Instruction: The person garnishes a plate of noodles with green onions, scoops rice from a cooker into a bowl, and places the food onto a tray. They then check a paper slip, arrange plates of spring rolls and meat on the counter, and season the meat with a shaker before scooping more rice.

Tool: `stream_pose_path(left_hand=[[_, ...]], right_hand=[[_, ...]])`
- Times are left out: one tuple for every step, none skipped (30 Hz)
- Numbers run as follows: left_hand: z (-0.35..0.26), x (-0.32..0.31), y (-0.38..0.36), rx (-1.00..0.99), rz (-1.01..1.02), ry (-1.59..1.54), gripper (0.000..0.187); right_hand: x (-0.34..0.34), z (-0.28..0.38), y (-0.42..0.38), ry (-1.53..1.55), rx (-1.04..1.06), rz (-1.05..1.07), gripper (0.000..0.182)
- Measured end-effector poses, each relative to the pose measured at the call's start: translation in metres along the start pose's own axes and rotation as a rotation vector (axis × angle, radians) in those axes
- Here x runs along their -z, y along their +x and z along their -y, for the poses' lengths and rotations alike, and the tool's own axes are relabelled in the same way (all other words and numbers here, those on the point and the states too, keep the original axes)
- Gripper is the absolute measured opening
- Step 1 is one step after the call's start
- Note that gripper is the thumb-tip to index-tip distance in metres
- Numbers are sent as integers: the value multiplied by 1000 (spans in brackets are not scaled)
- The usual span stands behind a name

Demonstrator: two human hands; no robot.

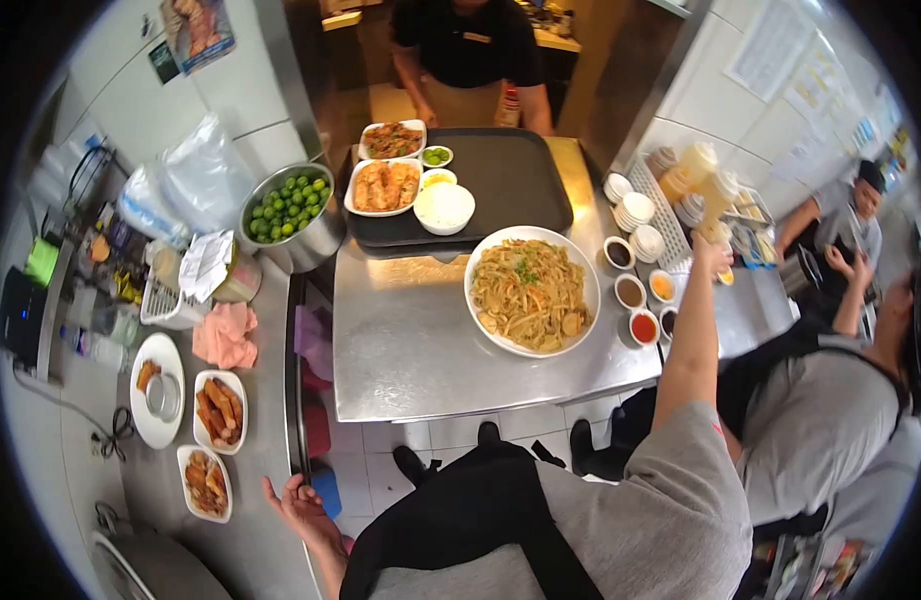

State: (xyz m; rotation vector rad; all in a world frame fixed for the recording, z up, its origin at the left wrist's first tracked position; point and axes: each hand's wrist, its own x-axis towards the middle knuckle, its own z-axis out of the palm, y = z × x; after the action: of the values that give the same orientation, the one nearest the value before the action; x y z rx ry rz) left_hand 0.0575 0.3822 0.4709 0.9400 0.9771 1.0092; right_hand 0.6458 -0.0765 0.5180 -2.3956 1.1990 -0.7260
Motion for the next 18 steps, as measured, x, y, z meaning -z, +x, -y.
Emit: stream_pose_path(left_hand=[[4, -5, -3, 4, -10, -3, 57], [7, -6, -10, 6, -41, -3, 58], [8, -9, -18, 39, -52, -20, 60], [8, -13, -24, 62, -82, -44, 62], [10, -13, -28, 79, -105, -22, 64], [10, -11, -31, 99, -134, -3, 65], [8, -9, -40, 87, -164, -4, 65], [7, -8, -46, 75, -186, -11, 65], [7, -2, -50, 58, -227, -15, 64], [6, 5, -52, 44, -252, -16, 63], [6, 13, -53, 28, -293, -11, 62], [5, 20, -52, 17, -320, -5, 62], [4, 27, -51, 10, -333, 3, 62], [2, 31, -52, -12, -349, 1, 61], [-1, 37, -48, -24, -356, -1, 61], [-5, 44, -44, -38, -356, 1, 60], [-7, 52, -39, -42, -374, 20, 58], [-9, 63, -35, -65, -384, 26, 57]], right_hand=[[-22, -8, 30, -175, 38, 59, 92], [-48, -12, 52, -353, 99, 121, 97], [-56, -22, 64, -250, 224, 167, 96], [-54, -29, 68, -144, 343, 226, 98], [-55, -32, 63, -302, 318, 34, 95], [-48, -30, 51, -509, 418, -252, 91], [-63, -44, 78, -304, 537, -201, 89], [-55, -41, 74, -278, 542, -345, 83], [-38, -32, 77, -240, 532, -492, 78], [-10, -24, 73, 46, 833, -549, 72], [-11, -14, 82, 460, 843, -409, 67], [19, 4, 58, 417, 686, -335, 58], [39, 23, 47, 626, 792, -346, 63], [53, 42, 33, 698, 828, -289, 62], [74, 63, 14, 760, 864, -241, 61], [92, 78, -9, 818, 893, -194, 60], [112, 94, -44, 963, 975, -102, 55], [130, 110, -84, 1104, 1054, -8, 51]])
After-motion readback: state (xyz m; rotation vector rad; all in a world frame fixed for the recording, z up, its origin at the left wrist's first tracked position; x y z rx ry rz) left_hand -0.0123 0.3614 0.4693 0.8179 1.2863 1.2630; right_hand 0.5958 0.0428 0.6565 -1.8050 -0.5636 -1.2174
